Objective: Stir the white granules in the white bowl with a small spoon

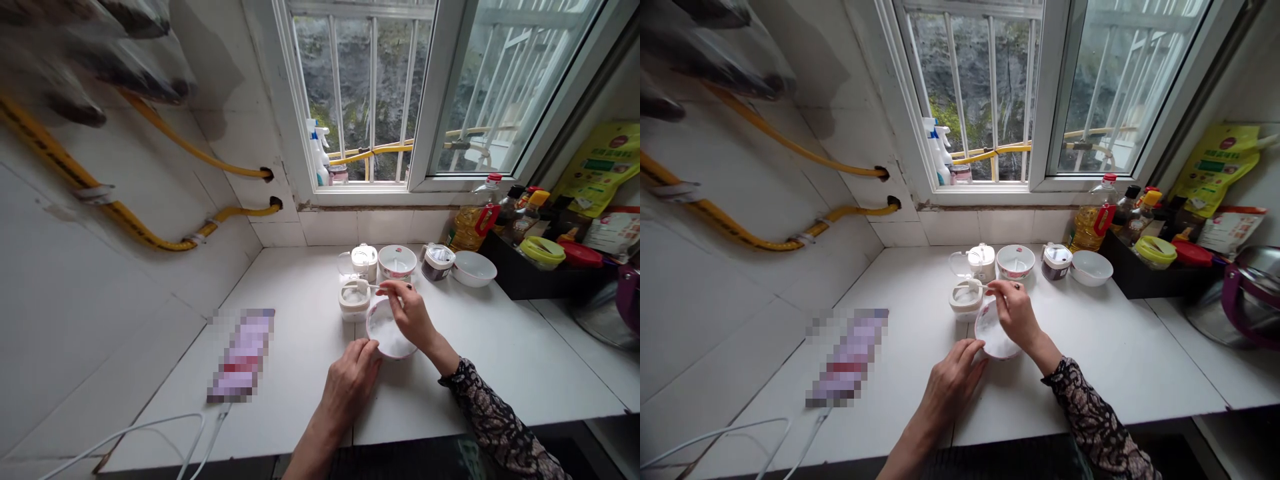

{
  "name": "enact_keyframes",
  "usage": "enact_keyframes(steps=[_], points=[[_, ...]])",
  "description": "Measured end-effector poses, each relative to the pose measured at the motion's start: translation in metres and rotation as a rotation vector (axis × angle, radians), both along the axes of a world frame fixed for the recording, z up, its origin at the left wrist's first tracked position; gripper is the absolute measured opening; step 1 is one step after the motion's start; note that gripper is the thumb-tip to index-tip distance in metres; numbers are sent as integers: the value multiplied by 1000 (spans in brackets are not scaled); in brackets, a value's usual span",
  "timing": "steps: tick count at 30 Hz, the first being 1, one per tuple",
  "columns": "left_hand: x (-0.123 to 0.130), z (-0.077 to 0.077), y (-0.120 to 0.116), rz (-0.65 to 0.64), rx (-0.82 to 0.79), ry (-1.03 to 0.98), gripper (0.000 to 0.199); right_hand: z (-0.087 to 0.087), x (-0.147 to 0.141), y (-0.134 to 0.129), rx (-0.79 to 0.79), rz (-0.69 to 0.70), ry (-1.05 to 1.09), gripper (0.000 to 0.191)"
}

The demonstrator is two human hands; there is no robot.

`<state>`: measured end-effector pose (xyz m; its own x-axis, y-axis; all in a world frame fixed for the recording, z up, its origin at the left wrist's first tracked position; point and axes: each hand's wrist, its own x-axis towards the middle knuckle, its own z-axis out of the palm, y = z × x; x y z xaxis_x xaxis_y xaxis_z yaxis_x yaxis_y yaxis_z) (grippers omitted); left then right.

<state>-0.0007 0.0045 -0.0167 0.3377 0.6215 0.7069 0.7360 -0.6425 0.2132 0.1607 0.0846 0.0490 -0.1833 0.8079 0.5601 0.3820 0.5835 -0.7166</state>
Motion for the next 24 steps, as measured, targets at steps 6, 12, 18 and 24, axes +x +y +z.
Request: enact_keyframes(steps=[6,12,18,24], points=[[0,2,0,2,13,6,19,3,4,-2,262,-2,-246,27],[0,3,-1,7,-5,-1,18,11,26,-6,0,-80,-55,18],[-2,3,-2,1,-4,4,18,6,36,-5,-107,-78,-157,15],[0,5,-2,1,-10,2,18,-1,21,-7,-161,65,-272,20]])
